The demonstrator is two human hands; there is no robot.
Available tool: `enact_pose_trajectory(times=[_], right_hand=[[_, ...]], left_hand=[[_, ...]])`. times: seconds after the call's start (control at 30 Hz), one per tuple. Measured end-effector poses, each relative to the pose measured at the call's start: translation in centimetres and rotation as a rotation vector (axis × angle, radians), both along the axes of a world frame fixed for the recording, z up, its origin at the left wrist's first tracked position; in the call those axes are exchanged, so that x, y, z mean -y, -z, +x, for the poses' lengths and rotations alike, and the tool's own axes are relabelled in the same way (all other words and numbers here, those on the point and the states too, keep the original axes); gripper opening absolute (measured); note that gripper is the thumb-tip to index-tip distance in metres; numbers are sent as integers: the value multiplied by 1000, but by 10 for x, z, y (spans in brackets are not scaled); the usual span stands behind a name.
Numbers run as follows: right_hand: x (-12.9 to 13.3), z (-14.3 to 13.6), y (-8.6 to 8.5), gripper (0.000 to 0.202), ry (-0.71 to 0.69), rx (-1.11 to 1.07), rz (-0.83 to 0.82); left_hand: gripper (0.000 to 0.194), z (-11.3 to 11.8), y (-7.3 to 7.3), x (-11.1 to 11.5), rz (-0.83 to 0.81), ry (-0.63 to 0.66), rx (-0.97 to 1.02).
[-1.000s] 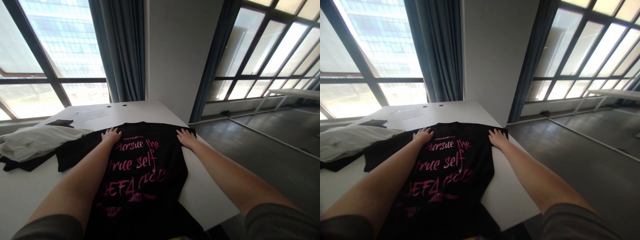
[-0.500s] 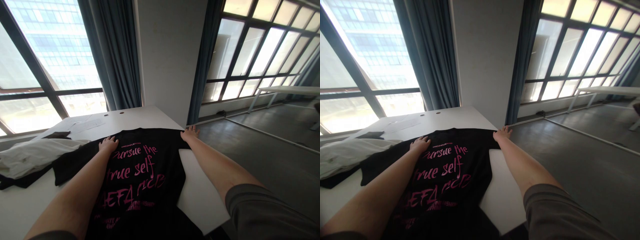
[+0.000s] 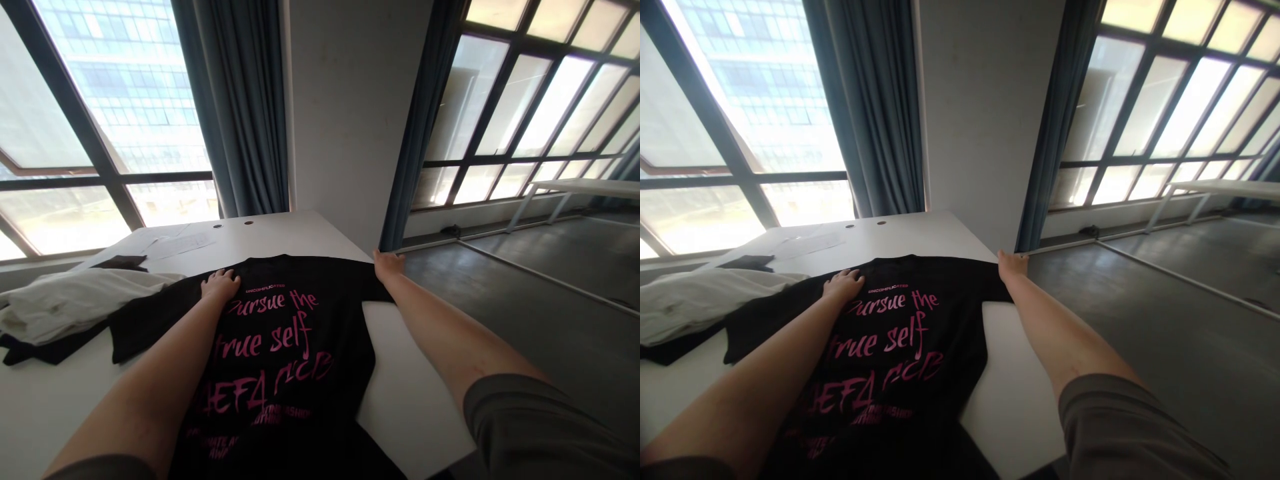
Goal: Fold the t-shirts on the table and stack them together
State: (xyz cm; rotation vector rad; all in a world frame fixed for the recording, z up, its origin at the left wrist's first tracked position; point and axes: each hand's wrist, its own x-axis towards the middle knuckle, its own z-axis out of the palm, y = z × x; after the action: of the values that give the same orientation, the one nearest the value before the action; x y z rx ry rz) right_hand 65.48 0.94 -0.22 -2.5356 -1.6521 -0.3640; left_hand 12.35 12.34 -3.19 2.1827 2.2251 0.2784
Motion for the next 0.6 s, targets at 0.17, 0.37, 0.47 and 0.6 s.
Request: enact_pose_trajectory(times=[0.17,0.37,0.47,0.6], right_hand=[[-7,-26,-7,55,-86,18,10],[-38,-83,6,53,-242,-156,-194],[-43,-97,18,74,-267,-251,-254],[-36,-96,23,80,-311,-319,-273]], left_hand=[[70,1,-1,1,10,1,-3],[70,1,-2,2,12,4,-17],[69,0,-2,2,17,11,-21],[68,0,-2,3,27,20,-21]])
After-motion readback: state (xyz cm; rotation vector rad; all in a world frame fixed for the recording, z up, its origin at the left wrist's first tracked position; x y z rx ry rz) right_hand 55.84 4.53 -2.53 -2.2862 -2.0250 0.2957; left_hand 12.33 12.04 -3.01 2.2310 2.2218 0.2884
